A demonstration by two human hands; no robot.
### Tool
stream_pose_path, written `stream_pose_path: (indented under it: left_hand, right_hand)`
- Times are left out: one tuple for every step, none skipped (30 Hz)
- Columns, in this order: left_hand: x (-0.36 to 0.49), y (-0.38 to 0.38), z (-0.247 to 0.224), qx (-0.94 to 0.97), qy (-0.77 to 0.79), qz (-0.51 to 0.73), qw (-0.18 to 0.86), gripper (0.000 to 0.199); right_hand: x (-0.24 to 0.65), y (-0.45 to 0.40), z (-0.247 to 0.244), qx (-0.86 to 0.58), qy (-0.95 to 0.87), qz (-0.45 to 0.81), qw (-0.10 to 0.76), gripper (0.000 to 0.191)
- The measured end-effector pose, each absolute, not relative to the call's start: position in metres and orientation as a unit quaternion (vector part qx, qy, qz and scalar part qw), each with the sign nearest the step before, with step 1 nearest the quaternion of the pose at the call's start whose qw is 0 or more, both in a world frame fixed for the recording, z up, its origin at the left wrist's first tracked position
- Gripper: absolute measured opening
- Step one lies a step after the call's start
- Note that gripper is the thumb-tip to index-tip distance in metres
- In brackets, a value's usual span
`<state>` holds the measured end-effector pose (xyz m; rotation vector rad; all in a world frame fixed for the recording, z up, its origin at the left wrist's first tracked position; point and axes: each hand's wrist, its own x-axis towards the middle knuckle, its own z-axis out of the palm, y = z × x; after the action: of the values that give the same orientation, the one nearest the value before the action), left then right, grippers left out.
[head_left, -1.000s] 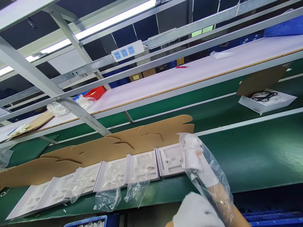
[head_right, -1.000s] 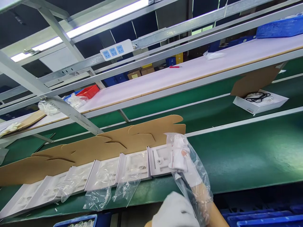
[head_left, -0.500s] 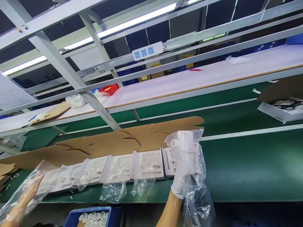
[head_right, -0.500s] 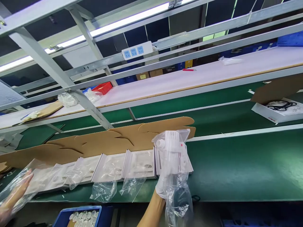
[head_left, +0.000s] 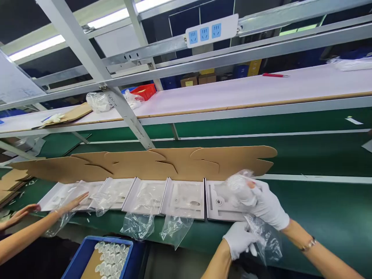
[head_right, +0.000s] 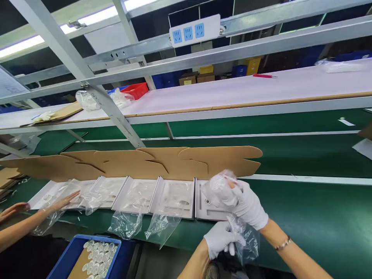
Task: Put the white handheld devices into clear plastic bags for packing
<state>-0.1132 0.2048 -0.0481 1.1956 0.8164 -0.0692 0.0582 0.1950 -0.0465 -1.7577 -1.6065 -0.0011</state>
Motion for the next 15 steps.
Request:
stream_pose_path:
  left_hand:
    - [-0.114,0.218,-0.058,0.569,0.4,-0.037,0.717,0.013]
    - [-0.112,0.232,-0.066,0.591,0.429,-0.037,0.682,0.019]
    - [-0.109,0.245,-0.074,0.61,0.455,-0.027,0.649,0.023]
    - [-0.105,0.257,-0.08,0.623,0.477,-0.003,0.62,0.025]
    - [-0.1,0.265,-0.086,0.634,0.495,0.027,0.593,0.025]
    - [-0.096,0.271,-0.09,0.646,0.511,0.058,0.565,0.025]
    - [-0.093,0.274,-0.092,0.656,0.523,0.093,0.536,0.029]
    - [-0.094,0.275,-0.094,0.664,0.534,0.128,0.507,0.037]
    - [-0.1,0.277,-0.094,0.67,0.544,0.16,0.479,0.045]
    - [-0.113,0.281,-0.091,0.672,0.556,0.189,0.451,0.053]
    - [-0.136,0.289,-0.085,0.67,0.569,0.215,0.425,0.059]
    - [-0.168,0.304,-0.075,0.671,0.581,0.235,0.395,0.063]
    - [-0.21,0.327,-0.06,0.668,0.596,0.253,0.365,0.063]
    - [-0.261,0.358,-0.041,0.668,0.608,0.273,0.33,0.062]
    - [-0.317,0.394,-0.018,0.688,0.61,0.277,0.278,0.063]
  right_hand:
    - [0.071,0.209,-0.055,-0.668,-0.685,0.008,0.292,0.052]
    - [0.082,0.225,-0.065,-0.647,-0.733,0.023,0.21,0.045]
    - [0.09,0.24,-0.076,-0.625,-0.768,0.04,0.131,0.045]
    - [0.096,0.255,-0.087,-0.605,-0.792,0.053,0.062,0.049]
    - [0.101,0.268,-0.097,-0.587,-0.807,0.061,0.004,0.054]
    - [0.104,0.28,-0.107,-0.57,-0.818,0.067,-0.044,0.06]
    - [0.105,0.289,-0.117,-0.556,-0.824,0.073,-0.081,0.069]
    - [0.107,0.296,-0.125,-0.549,-0.825,0.082,-0.109,0.077]
    - [0.107,0.301,-0.134,-0.548,-0.822,0.09,-0.127,0.084]
    - [0.108,0.304,-0.142,-0.548,-0.82,0.094,-0.134,0.088]
    - [0.107,0.306,-0.15,-0.552,-0.818,0.095,-0.133,0.087]
    - [0.107,0.306,-0.158,-0.556,-0.817,0.092,-0.126,0.083]
    - [0.106,0.306,-0.166,-0.56,-0.816,0.089,-0.115,0.075]
    - [0.106,0.305,-0.174,-0.562,-0.816,0.089,-0.1,0.07]
    - [0.105,0.305,-0.181,-0.565,-0.816,0.092,-0.08,0.067]
